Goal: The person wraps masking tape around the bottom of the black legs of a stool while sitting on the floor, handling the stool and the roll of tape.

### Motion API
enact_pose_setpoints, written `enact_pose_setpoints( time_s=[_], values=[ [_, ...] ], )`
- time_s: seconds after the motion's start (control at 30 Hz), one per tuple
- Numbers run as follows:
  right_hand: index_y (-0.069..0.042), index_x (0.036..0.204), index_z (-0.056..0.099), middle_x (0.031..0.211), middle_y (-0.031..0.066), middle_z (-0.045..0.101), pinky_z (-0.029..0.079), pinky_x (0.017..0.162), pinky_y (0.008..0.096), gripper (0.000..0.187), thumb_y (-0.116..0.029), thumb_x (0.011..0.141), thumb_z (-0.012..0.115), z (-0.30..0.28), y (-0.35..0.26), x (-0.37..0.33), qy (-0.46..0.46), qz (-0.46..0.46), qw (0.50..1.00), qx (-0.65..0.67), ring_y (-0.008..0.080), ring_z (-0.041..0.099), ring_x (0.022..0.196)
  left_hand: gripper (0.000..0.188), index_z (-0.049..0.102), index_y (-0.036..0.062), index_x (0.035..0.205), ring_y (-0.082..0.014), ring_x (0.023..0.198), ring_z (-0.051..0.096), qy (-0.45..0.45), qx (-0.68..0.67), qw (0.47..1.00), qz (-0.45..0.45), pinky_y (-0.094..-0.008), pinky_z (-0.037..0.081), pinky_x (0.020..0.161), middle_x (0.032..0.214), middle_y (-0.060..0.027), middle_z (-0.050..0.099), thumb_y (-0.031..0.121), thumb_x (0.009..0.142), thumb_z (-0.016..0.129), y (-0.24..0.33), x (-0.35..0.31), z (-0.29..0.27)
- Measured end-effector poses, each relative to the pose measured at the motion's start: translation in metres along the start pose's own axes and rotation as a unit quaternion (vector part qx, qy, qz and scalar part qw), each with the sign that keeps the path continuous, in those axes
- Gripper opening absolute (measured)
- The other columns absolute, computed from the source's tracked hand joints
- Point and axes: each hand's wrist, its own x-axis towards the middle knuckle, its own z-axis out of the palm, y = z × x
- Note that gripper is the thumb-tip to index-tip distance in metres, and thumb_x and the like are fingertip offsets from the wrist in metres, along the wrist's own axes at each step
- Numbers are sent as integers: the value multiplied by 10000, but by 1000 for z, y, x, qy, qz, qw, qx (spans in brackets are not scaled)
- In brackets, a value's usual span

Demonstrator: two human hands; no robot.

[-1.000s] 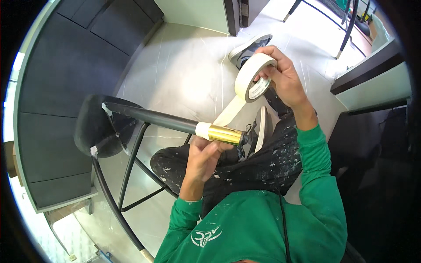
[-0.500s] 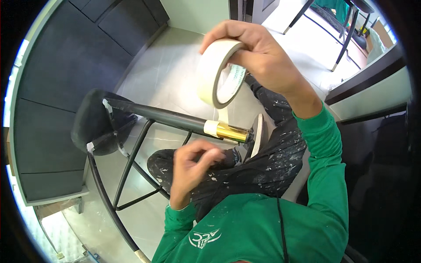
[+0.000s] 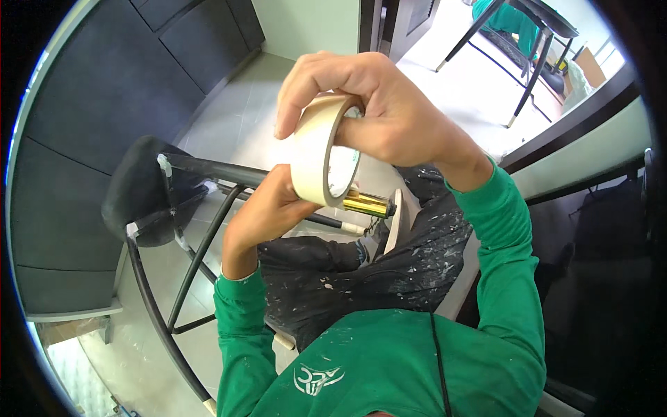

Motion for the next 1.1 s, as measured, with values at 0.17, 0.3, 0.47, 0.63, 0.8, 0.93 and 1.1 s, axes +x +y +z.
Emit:
enact_pose_setpoints(
  time_s=[0.17, 0.3, 0.47, 0.63, 0.8, 0.93, 1.1],
  values=[
    [-81, 983, 741, 1077, 72, 627, 471, 930, 386, 306, -22, 682, 726, 20, -20, -5, 80, -8, 984, -158, 278, 551, 1093, 374, 675, -24, 1148, -305, 958, 680, 128, 115, 980, 101, -398, 534, 880, 1098, -163, 709, -35, 781, 745, -21, -26, 12],
    [-82, 957, 747, 1057, 79, 579, 481, 882, 345, 257, -2, 714, 769, 46, -46, -24, 104, 29, 971, -213, 249, 582, 995, 461, 686, 6, 1141, -409, 1107, 615, 141, 191, 958, 159, -454, 475, 982, 1182, -189, 677, 98, 702, 793, -40, -41, 21],
    [-63, 821, 671, 938, 77, 522, 464, 956, 462, 175, -145, 668, 696, 108, -57, -57, 93, -104, 957, -255, 274, 552, 985, 512, 670, 78, 1309, -339, 1239, 582, 76, 175, 973, 131, -456, 431, 1080, 1287, -155, 665, 171, 806, 703, -1, -28, 15],
    [-66, 751, 685, 928, 63, 574, 437, 1080, 493, 149, -202, 700, 651, 141, -45, -80, 8, -180, 940, -289, 261, 581, 1015, 471, 596, -20, 1371, -290, 1153, 642, -125, 130, 982, 51, -369, 493, 1008, 1233, -181, 682, 64, 908, 609, 12, 1, -20],
    [-37, 814, 689, 992, 79, 613, 478, 1083, 539, 144, -168, 754, 690, 137, -41, -88, -50, -193, 943, -266, 263, 604, 1011, 387, 612, -38, 1324, -227, 1020, 649, -228, 84, 969, -37, -351, 507, 910, 1142, -176, 700, 219, 1035, 587, 15, 31, -26],
    [-78, 774, 710, 962, 51, 615, 403, 1137, 484, 147, -203, 738, 641, 140, -36, -95, -60, -196, 934, -294, 248, 594, 1057, 444, 659, -42, 1222, -182, 861, 606, -287, 142, 947, -7, -343, 502, 790, 985, -147, 707, 358, 1034, 625, 6, 41, -21],
    [-82, 933, 708, 1085, 65, 611, 417, 1133, 478, 211, -208, 773, 651, 140, -22, -112, -22, -207, 920, -333, 254, 584, 1139, 450, 679, -23, 1130, -155, 788, 559, -383, 102, 916, -58, -322, 477, 718, 886, -76, 683, 409, 1003, 668, -4, 62, -25]
  ],
)
